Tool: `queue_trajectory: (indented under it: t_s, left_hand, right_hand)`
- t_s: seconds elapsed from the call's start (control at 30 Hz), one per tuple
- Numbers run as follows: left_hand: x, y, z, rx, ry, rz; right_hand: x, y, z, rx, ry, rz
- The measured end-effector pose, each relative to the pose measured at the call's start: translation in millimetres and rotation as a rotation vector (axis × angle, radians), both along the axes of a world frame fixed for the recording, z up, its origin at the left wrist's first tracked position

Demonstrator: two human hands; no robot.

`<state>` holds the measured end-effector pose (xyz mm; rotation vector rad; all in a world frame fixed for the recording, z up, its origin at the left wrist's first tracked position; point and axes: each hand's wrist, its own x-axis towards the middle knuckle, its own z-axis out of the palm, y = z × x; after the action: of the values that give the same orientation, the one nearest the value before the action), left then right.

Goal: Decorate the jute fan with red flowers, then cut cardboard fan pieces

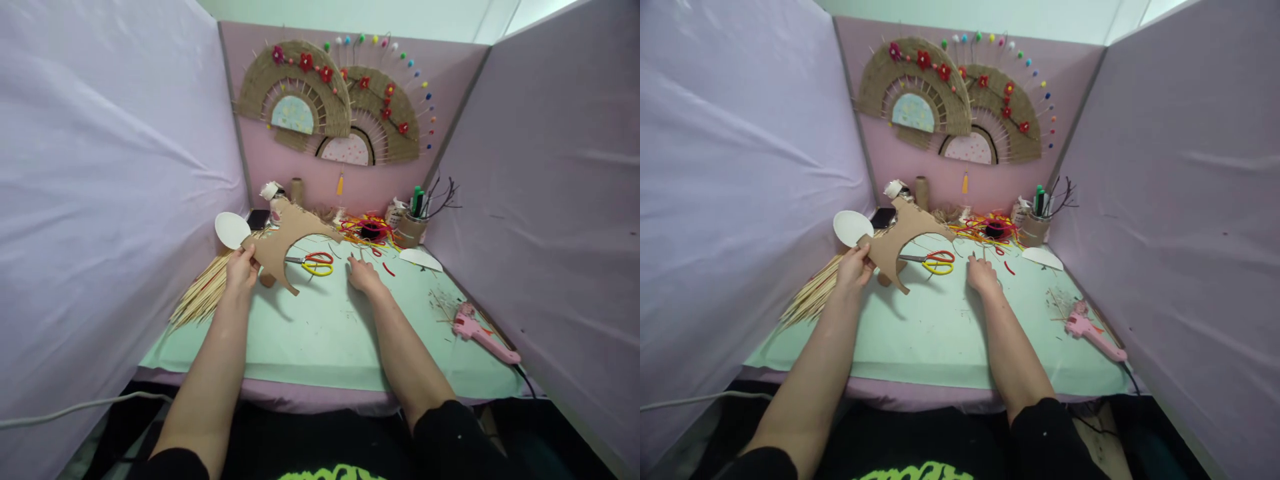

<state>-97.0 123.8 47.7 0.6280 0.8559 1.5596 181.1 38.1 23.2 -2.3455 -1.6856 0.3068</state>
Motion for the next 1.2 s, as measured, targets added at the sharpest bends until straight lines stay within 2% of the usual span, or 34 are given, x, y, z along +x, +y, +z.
queue_trajectory:
  t_s: [0.07,0.1,0.23,0.3,0.47,0.53,0.67,0.73,0.8,0.9,0.97,1.03,1.07,1.13,1.2]
  left_hand:
    - [3,-4,2.1,-0.002,0.023,-0.013]
    - [5,-5,3.2,0.000,0.034,-0.028]
    - [10,-12,4.8,0.050,0.115,-0.144]
    - [12,-15,3.8,0.090,0.163,-0.212]
    - [14,-17,1.3,0.137,0.230,-0.268]
    - [12,-15,1.8,0.120,0.188,-0.281]
    - [9,-11,2.5,0.013,0.055,-0.332]
    - [11,-13,1.6,-0.019,0.068,-0.353]
    - [17,-20,0.4,-0.007,0.147,-0.416]
    - [30,-35,-0.3,0.138,0.208,-0.652]
    - [39,-44,-0.4,0.218,0.186,-0.747]
    - [45,-48,-1.0,0.245,0.162,-0.728]
    - [47,-48,-1.5,0.230,0.147,-0.680]
    - [49,-45,-2.4,0.166,0.102,-0.512]
    - [47,-38,-2.4,0.098,0.044,-0.301]
  right_hand:
    - [2,0,-2.7,0.041,0.014,-0.020]
    - [2,0,-2.1,0.111,0.084,-0.039]
    - [4,2,8.8,0.429,0.613,-0.104]
    - [3,1,15.2,0.403,0.793,-0.067]
    - [-7,-10,22.6,0.209,1.279,0.175]
    - [-13,-12,22.3,0.255,1.324,0.176]
    - [-22,-7,20.6,0.474,1.446,0.074]
    - [-24,-4,19.7,0.521,1.489,0.065]
    - [-27,-2,18.5,0.502,1.502,0.083]
    - [-38,-3,15.2,0.409,1.530,0.127]
    - [-48,-5,12.0,0.349,1.549,0.149]
    - [-59,-6,8.4,0.309,1.565,0.169]
    - [-64,-6,6.7,0.286,1.570,0.187]
    - [-70,-5,4.2,0.237,1.557,0.242]
    - [-68,0,4.0,0.253,1.459,0.273]
